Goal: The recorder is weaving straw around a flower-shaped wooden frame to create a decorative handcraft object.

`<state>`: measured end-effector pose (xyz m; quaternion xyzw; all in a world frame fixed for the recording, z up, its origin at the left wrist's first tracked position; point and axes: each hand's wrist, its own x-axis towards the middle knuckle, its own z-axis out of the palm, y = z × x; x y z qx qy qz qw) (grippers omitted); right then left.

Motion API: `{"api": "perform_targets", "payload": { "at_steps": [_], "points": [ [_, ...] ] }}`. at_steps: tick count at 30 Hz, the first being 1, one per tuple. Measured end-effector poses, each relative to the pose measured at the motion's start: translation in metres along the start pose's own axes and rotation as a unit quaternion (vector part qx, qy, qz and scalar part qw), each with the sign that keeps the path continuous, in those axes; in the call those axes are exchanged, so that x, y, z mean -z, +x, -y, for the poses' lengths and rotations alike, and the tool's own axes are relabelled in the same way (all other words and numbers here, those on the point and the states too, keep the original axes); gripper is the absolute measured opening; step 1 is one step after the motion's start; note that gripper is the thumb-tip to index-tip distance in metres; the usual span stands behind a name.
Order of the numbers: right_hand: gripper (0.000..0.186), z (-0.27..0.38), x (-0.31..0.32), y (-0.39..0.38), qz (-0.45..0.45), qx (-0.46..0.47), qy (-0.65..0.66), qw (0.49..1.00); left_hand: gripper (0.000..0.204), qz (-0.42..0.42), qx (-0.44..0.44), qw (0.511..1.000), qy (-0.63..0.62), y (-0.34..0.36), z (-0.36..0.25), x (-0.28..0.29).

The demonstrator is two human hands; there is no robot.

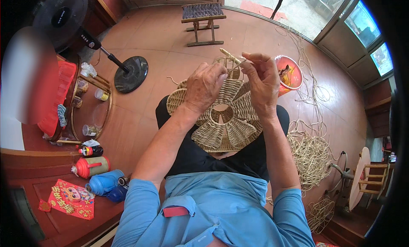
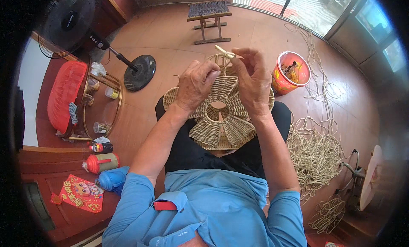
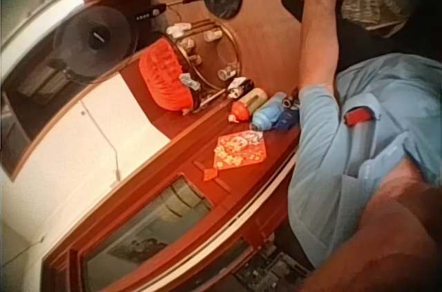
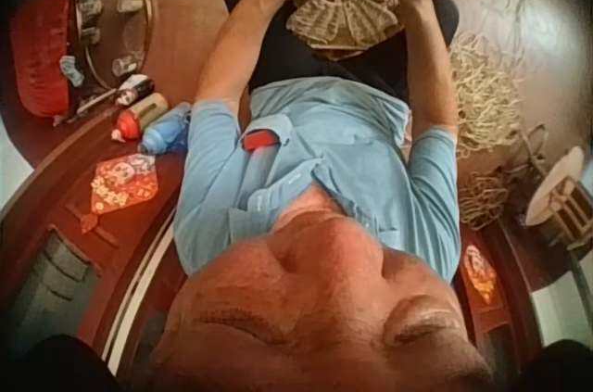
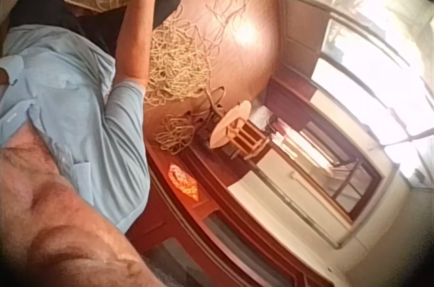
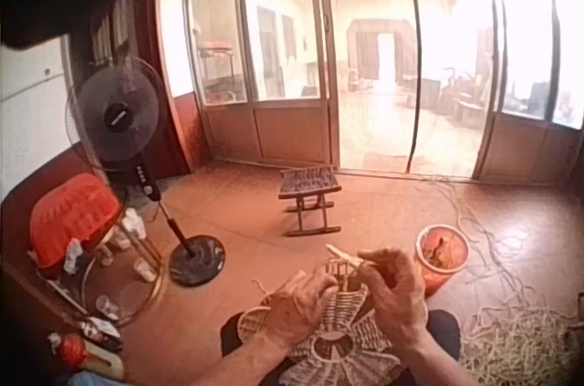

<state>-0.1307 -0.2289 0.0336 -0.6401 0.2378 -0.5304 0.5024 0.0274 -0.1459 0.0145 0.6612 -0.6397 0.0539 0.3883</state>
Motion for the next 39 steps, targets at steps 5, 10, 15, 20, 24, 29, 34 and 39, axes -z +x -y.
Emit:
{"api": "perform_targets", "payload": {
  "at_steps": [5, 10, 15, 20, 24, 29, 34, 39],
  "points": [
    [0.032, -0.013, 0.008, -0.017, 0.017, 0.003, -0.229, 0.973, 0.008, -0.034, -0.022, 0.998, 0.051, -0.001, -0.004, -0.009],
    [0.067, -0.010, 0.003, -0.024, 0.096, 0.058, -0.424, 0.899, 0.013, -0.029, -0.028, 0.998, 0.050, -0.008, -0.006, -0.010],
    [0.092, -0.007, -0.016, -0.021, 0.155, 0.000, -0.457, 0.876, 0.015, 0.001, -0.002, 0.999, 0.042, -0.010, -0.012, -0.006],
    [0.088, -0.017, -0.022, -0.022, 0.100, 0.025, -0.422, 0.901, 0.014, 0.002, -0.002, 0.999, 0.034, -0.012, -0.012, -0.006],
    [0.078, -0.022, -0.023, -0.027, 0.022, 0.087, -0.363, 0.928, 0.014, -0.007, 0.004, 0.999, 0.033, -0.013, -0.012, -0.004],
    [0.052, -0.034, -0.009, -0.032, -0.015, -0.035, -0.138, 0.990, 0.013, -0.017, 0.014, 0.999, 0.035, -0.012, -0.012, -0.011],
    [0.035, -0.022, 0.019, -0.028, 0.013, -0.246, 0.219, 0.944, 0.014, -0.052, -0.029, 0.996, 0.065, -0.010, -0.021, -0.007],
    [0.031, -0.028, 0.068, -0.020, 0.006, -0.273, 0.313, 0.910, 0.014, -0.044, -0.082, 0.995, 0.042, -0.004, -0.022, -0.019]
  ]
}}
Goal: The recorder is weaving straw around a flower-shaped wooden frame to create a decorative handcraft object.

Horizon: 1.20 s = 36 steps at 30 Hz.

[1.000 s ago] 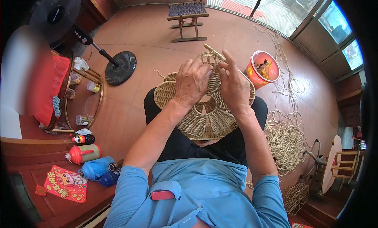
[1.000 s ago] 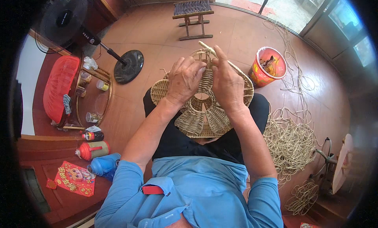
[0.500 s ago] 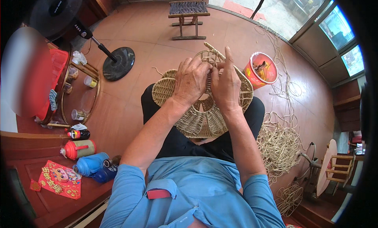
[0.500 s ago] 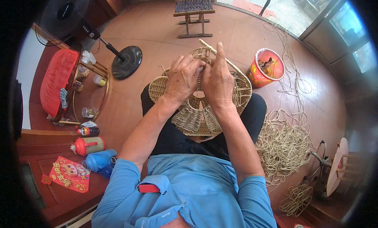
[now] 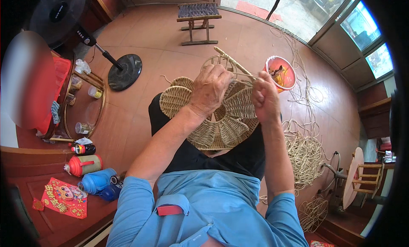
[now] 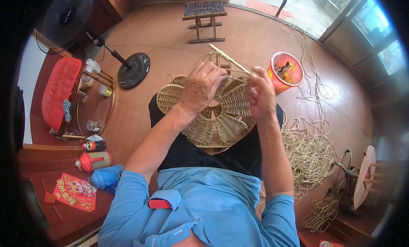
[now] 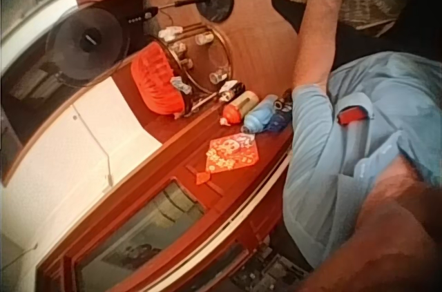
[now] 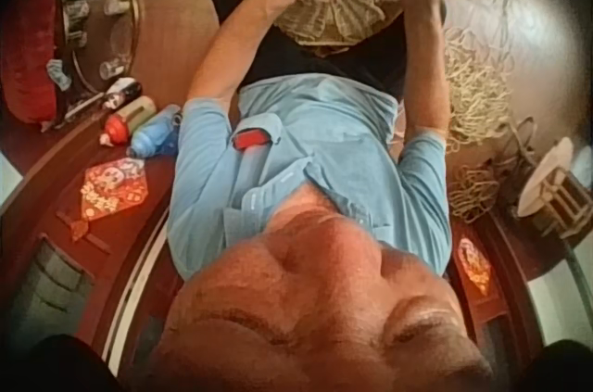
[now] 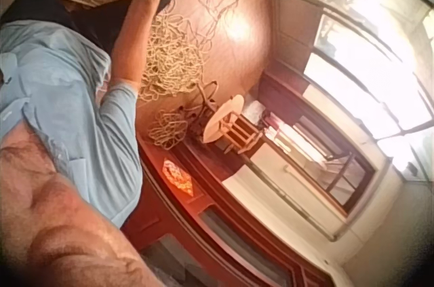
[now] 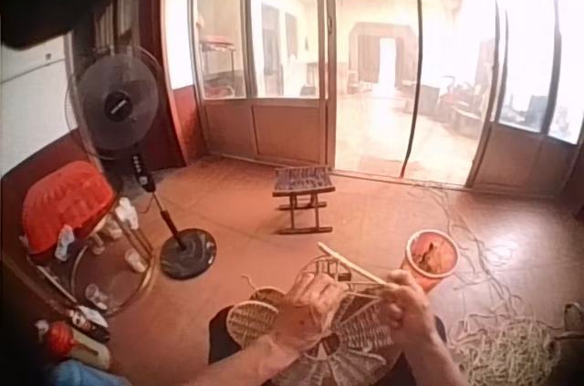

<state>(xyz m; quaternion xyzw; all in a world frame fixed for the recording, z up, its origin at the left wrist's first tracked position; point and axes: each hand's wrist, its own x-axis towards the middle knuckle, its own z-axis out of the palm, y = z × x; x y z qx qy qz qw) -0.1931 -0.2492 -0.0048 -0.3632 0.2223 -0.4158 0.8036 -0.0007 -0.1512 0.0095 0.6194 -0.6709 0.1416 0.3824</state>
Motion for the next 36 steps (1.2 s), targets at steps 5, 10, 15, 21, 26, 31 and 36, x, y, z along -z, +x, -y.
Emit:
{"api": "perform_targets", "payload": {
  "at_steps": [5, 10, 15, 21, 26, 31, 36],
  "points": [
    [0.027, 0.061, 0.074, -0.016, -0.125, 0.093, -0.046, 0.987, 0.010, 0.042, 0.032, 0.999, -0.003, 0.008, -0.008, -0.011],
    [0.024, 0.114, 0.164, -0.051, -0.206, 0.147, -0.009, 0.967, 0.013, 0.026, 0.029, 0.999, -0.001, 0.011, -0.015, -0.015],
    [0.019, 0.132, 0.245, -0.089, -0.278, 0.165, 0.025, 0.946, 0.017, 0.058, 0.078, 0.995, -0.017, 0.012, -0.019, -0.020],
    [0.021, 0.125, 0.305, -0.119, -0.369, 0.167, 0.068, 0.912, 0.022, 0.057, 0.052, 0.997, -0.007, 0.023, -0.018, -0.024],
    [0.014, 0.109, 0.318, -0.131, -0.470, 0.101, -0.008, 0.877, 0.020, 0.066, 0.044, 0.996, 0.048, 0.030, -0.016, -0.032],
    [0.058, 0.097, 0.269, -0.139, -0.308, -0.076, -0.514, 0.797, 0.028, 0.098, 0.049, 0.991, 0.078, 0.040, -0.030, -0.032],
    [0.084, 0.148, 0.113, -0.102, -0.038, -0.047, -0.458, 0.887, 0.019, 0.060, 0.035, 0.997, 0.036, 0.029, -0.031, -0.019]
  ]
}}
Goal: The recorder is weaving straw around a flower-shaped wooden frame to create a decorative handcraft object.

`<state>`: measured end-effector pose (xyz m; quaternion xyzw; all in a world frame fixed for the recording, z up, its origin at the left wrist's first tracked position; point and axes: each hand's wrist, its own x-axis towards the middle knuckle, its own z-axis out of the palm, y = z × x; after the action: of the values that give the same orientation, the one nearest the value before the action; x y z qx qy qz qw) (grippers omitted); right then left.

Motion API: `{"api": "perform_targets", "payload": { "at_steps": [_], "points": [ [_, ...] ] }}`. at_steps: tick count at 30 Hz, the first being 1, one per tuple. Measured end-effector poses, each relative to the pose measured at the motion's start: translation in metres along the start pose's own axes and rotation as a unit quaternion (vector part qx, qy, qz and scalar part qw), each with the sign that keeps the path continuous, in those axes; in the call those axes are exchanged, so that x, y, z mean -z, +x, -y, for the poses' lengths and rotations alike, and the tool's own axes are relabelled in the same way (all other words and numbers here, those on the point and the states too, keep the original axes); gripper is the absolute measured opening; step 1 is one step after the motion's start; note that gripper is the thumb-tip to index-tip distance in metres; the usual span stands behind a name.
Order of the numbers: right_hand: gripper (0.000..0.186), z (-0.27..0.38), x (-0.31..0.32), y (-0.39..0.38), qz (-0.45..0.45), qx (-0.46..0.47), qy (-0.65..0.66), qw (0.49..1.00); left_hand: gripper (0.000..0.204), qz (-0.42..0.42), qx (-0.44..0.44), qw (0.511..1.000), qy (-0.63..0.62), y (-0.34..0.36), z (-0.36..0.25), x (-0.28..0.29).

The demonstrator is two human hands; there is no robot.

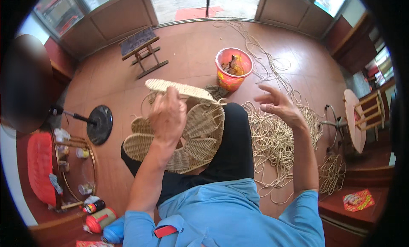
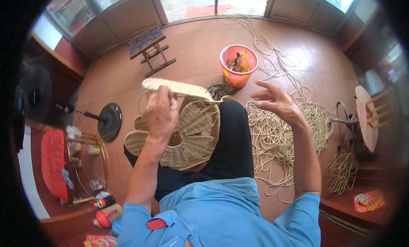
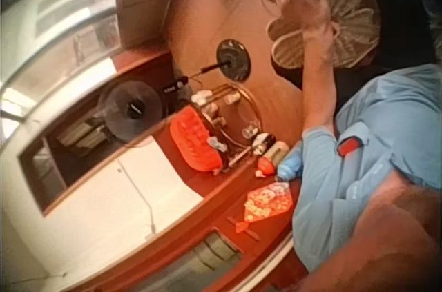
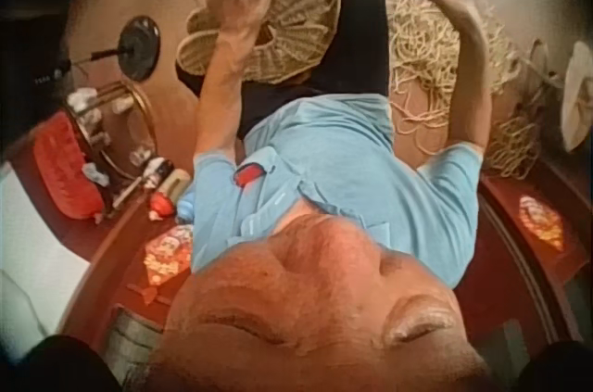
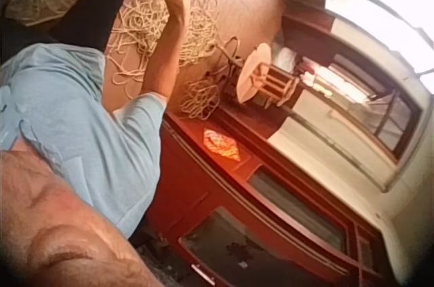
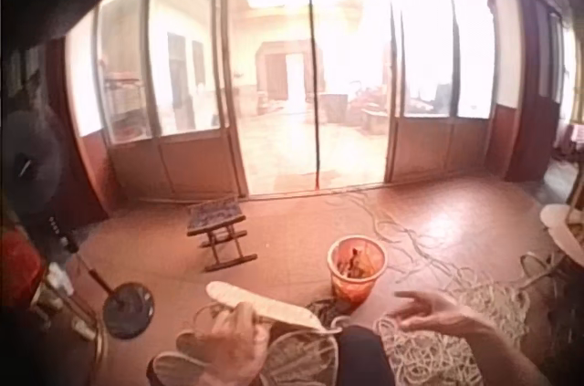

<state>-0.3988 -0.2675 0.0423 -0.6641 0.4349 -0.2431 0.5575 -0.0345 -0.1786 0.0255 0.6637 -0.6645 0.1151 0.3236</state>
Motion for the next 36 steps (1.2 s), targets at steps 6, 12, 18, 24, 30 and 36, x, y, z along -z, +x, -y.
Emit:
{"api": "perform_targets", "payload": {
  "at_steps": [6, 12, 18, 24, 30, 36],
  "points": [
    [0.103, 0.153, -0.010, -0.013, 0.331, 0.265, 0.162, 0.891, 0.017, -0.019, 0.027, 0.998, 0.058, -0.003, -0.009, 0.003],
    [0.073, 0.173, 0.008, -0.007, 0.419, 0.330, 0.068, 0.843, 0.021, 0.024, 0.048, 0.997, 0.057, -0.003, -0.003, 0.004],
    [0.068, 0.163, 0.020, -0.001, 0.357, 0.327, 0.083, 0.871, 0.019, 0.017, 0.046, 0.997, 0.052, 0.001, -0.006, 0.002],
    [0.064, 0.154, 0.029, 0.003, 0.296, 0.328, 0.097, 0.892, 0.022, 0.026, 0.050, 0.995, 0.080, 0.001, -0.008, 0.003],
    [0.059, 0.141, 0.028, 0.011, 0.241, 0.347, 0.127, 0.898, 0.022, 0.043, 0.063, 0.995, 0.062, 0.003, -0.006, 0.004],
    [0.055, 0.121, 0.033, 0.024, 0.184, 0.365, 0.156, 0.899, 0.021, 0.050, 0.048, 0.995, 0.078, 0.003, -0.008, 0.006]
  ]
}}
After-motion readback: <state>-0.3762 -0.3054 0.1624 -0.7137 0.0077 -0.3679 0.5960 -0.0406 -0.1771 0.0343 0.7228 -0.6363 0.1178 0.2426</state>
